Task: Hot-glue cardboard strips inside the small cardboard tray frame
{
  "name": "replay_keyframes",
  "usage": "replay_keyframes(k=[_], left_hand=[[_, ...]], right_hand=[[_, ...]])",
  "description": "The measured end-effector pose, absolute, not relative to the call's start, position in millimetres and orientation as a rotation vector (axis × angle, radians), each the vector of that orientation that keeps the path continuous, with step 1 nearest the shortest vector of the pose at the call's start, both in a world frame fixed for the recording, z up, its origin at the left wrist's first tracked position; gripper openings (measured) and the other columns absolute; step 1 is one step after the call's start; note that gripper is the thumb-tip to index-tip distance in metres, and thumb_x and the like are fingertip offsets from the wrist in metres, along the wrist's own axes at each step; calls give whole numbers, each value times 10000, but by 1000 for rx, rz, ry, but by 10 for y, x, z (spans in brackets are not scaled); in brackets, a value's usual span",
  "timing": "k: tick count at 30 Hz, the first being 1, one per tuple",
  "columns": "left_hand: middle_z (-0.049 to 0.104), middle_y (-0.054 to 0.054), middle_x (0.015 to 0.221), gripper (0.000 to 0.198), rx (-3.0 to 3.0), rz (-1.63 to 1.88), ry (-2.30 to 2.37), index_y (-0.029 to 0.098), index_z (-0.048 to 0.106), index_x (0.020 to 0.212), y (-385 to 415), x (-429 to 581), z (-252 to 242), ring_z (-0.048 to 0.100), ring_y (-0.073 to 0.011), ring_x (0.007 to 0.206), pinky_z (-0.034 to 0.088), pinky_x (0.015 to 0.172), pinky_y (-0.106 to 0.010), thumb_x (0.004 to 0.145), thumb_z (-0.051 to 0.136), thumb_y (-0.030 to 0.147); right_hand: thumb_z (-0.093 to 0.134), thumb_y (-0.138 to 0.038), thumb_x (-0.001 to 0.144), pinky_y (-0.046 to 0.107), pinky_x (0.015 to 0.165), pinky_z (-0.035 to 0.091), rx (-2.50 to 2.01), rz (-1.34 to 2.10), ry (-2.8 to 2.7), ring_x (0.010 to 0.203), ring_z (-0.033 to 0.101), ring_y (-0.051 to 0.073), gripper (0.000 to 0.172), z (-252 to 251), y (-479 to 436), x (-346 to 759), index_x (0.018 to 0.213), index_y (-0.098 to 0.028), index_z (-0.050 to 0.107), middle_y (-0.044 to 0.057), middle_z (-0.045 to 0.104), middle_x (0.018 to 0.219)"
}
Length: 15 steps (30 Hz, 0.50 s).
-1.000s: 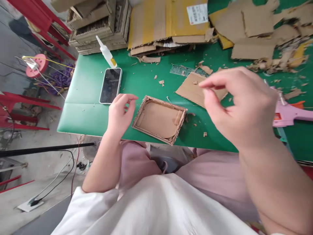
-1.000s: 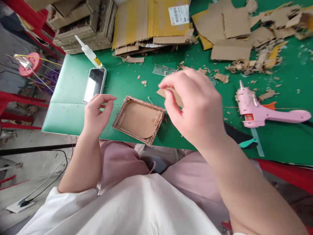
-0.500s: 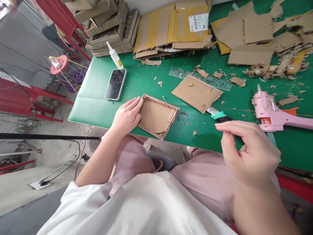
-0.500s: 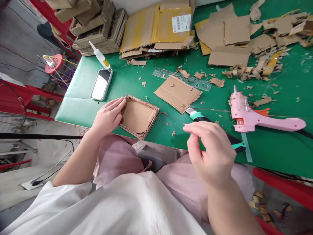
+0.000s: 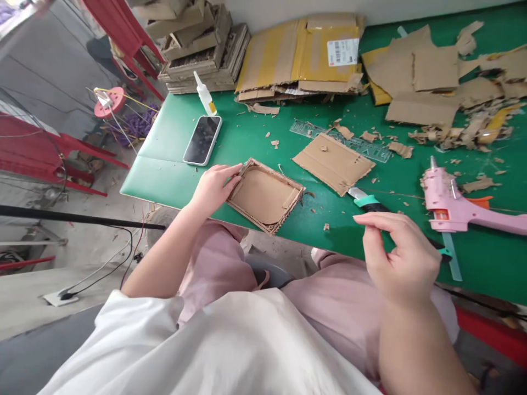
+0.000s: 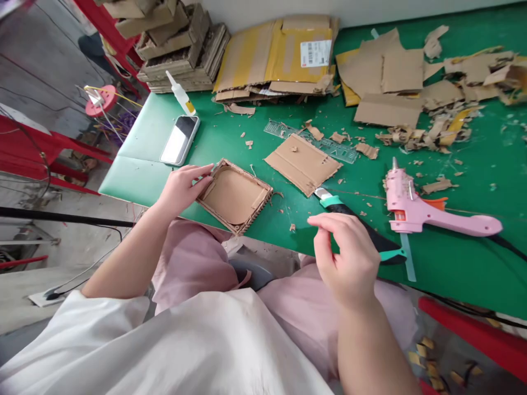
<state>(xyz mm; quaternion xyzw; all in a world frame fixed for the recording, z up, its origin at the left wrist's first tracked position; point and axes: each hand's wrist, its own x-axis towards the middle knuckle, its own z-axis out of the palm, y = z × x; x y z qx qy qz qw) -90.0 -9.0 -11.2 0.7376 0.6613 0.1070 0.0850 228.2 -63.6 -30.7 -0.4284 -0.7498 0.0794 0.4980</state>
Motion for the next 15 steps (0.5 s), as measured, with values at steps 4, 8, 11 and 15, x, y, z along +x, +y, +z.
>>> replay_keyframes(k=[4,8,11,15], left_hand=[[724,-42,1041,303,2148,313,1871,213,708,1077,112,-906,-51,645,-199,962,485,892,-310,857,499,215],[737,-31,1004,223,1940,410,1712,197,730,977,375,-896,-20,660,-179,934,496,889,-295,812,579,198],[735,-42,999,251,1816,567,1601,164,694,1034,515,-994,51,661,-166,937,508,900,-311,812,599,233],[715,-40,1013,257,1783,757,1767,214,674,1056,438,-1231,176,643,-170,928,500,902,-342,837,571,302]], right_hand=[[527,15,767,306,718,538,-1043,166,-1830,759,658,170,260,-344,-648,2270,878,-193,634,36,683,795],[520,11,770,290,723,540,-1039,155,-1855,759,662,162,259,-362,-645,2245,873,-200,632,27,683,793],[523,6,776,288,726,540,-1058,155,-1871,755,659,158,255,-368,-640,2234,877,-201,633,24,684,793],[541,-2,783,289,740,536,-1083,196,-1875,758,656,156,235,-366,-668,2247,884,-192,636,29,685,797]])
